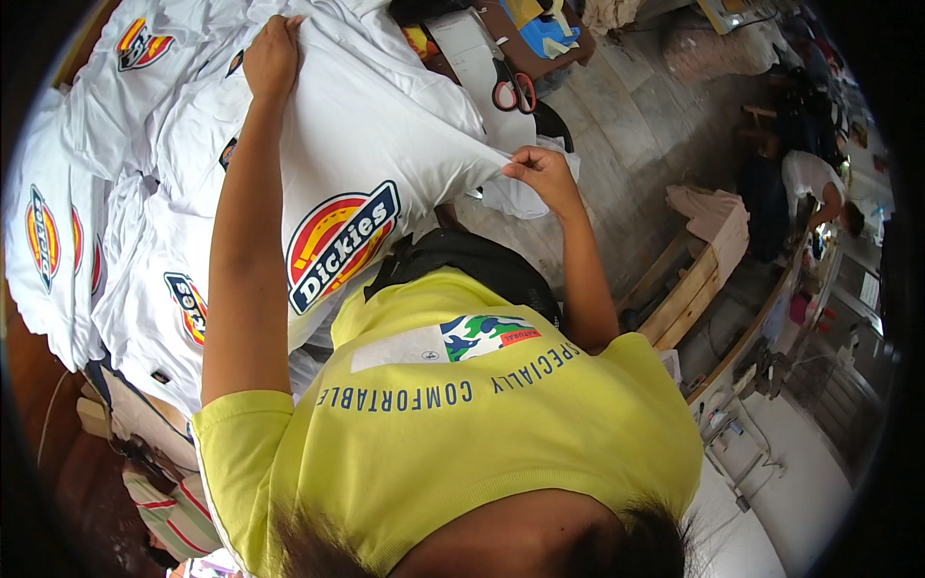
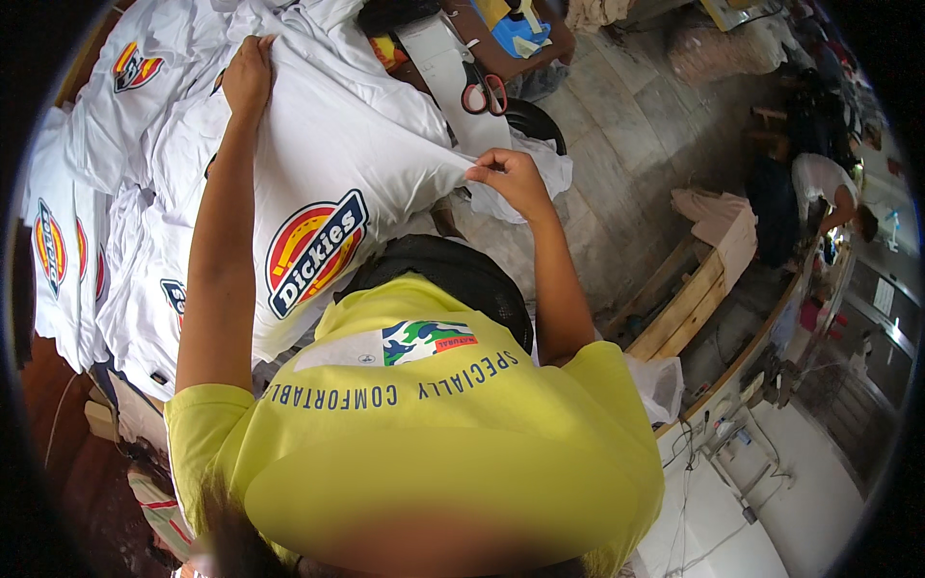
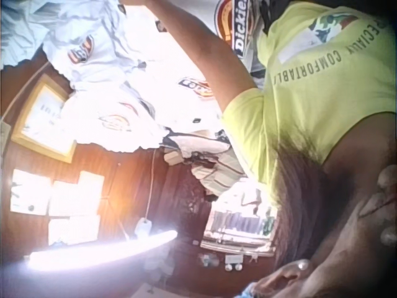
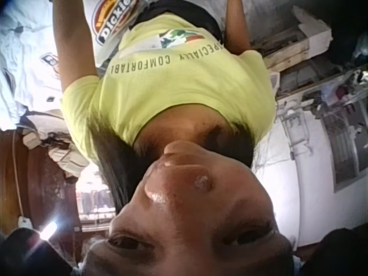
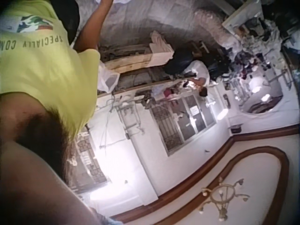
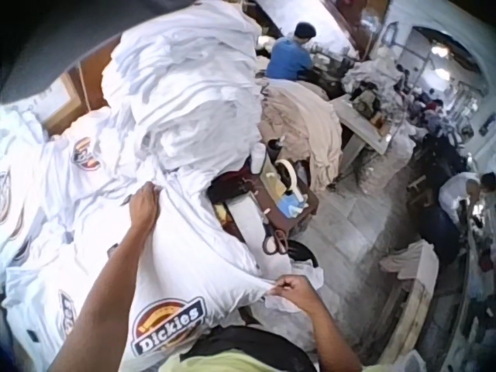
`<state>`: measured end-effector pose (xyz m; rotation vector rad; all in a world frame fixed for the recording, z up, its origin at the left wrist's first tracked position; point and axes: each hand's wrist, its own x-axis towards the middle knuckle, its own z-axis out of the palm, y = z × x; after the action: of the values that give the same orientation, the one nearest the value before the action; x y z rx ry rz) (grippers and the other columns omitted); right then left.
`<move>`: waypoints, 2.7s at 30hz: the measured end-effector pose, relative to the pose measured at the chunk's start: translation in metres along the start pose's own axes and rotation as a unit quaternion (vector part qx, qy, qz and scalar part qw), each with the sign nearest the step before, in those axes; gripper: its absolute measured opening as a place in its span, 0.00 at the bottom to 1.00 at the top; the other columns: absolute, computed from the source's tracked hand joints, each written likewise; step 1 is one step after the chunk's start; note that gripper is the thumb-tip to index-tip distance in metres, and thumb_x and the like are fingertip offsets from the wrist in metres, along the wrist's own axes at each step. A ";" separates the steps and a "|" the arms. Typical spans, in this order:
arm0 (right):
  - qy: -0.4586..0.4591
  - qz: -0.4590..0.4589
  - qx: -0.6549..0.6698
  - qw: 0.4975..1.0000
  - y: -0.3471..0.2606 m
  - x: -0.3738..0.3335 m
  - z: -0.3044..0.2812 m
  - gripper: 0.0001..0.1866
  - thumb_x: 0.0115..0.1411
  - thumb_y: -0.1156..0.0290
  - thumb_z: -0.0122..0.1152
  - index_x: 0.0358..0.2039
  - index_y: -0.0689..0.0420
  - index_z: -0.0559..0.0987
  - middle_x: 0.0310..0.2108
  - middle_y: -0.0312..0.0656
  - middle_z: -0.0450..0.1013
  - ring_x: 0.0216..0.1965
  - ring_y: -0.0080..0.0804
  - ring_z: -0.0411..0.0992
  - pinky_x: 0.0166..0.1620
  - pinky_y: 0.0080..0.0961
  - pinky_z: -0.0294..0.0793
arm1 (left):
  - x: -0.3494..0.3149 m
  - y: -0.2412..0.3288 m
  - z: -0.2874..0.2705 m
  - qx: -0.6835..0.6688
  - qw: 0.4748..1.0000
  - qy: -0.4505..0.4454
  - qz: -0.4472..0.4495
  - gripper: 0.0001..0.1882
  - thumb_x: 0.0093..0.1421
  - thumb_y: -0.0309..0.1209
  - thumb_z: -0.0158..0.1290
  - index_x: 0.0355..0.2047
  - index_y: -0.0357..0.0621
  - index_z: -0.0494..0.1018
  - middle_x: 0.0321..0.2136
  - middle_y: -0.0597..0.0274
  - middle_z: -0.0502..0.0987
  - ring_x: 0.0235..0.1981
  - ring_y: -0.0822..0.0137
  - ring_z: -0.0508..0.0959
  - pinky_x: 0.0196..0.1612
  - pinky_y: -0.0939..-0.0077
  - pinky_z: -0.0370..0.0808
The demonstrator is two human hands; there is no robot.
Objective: The person picks up white t-shirts from a large stack, lays them flat on a table to look them over, and uses shears to trim excess threads from the necklines and seams before restacking them.
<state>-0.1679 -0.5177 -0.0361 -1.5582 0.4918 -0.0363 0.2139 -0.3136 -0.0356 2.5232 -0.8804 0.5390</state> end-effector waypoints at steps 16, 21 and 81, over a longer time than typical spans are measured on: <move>0.149 -0.239 -0.292 0.914 0.019 -0.006 0.050 0.11 0.41 0.80 0.62 0.27 0.58 0.72 0.25 0.39 0.68 0.30 0.36 0.68 0.35 0.28 0.66 | -0.078 -0.051 -0.097 -0.435 0.895 -0.044 -0.086 0.10 0.48 0.13 0.45 0.28 0.36 0.73 0.30 0.64 0.72 0.35 0.70 0.71 0.44 0.83 0.65; 0.092 -0.311 -0.381 0.866 0.033 -0.018 0.061 0.12 0.34 0.83 0.56 0.24 0.57 0.70 0.26 0.41 0.66 0.31 0.41 0.67 0.37 0.33 0.66 | -0.111 -0.037 -0.128 -0.496 0.835 -0.084 -0.222 0.16 0.47 0.10 0.39 0.27 0.39 0.73 0.29 0.71 0.72 0.31 0.79 0.70 0.38 0.89 0.64; -0.390 -0.346 -0.409 0.749 -0.133 0.188 0.477 0.21 0.56 0.52 0.50 0.38 0.57 0.77 0.40 0.42 0.73 0.43 0.38 0.70 0.47 0.31 0.65 | -0.467 0.026 -0.193 -0.251 0.750 0.283 -0.542 0.08 0.56 0.26 0.50 0.37 0.42 0.70 0.41 0.60 0.67 0.44 0.66 0.68 0.48 0.74 0.63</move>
<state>0.1935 -0.1331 0.0089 -2.3336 -0.8887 0.2958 -0.1843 -0.0070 -0.0915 1.7428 0.6176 0.4925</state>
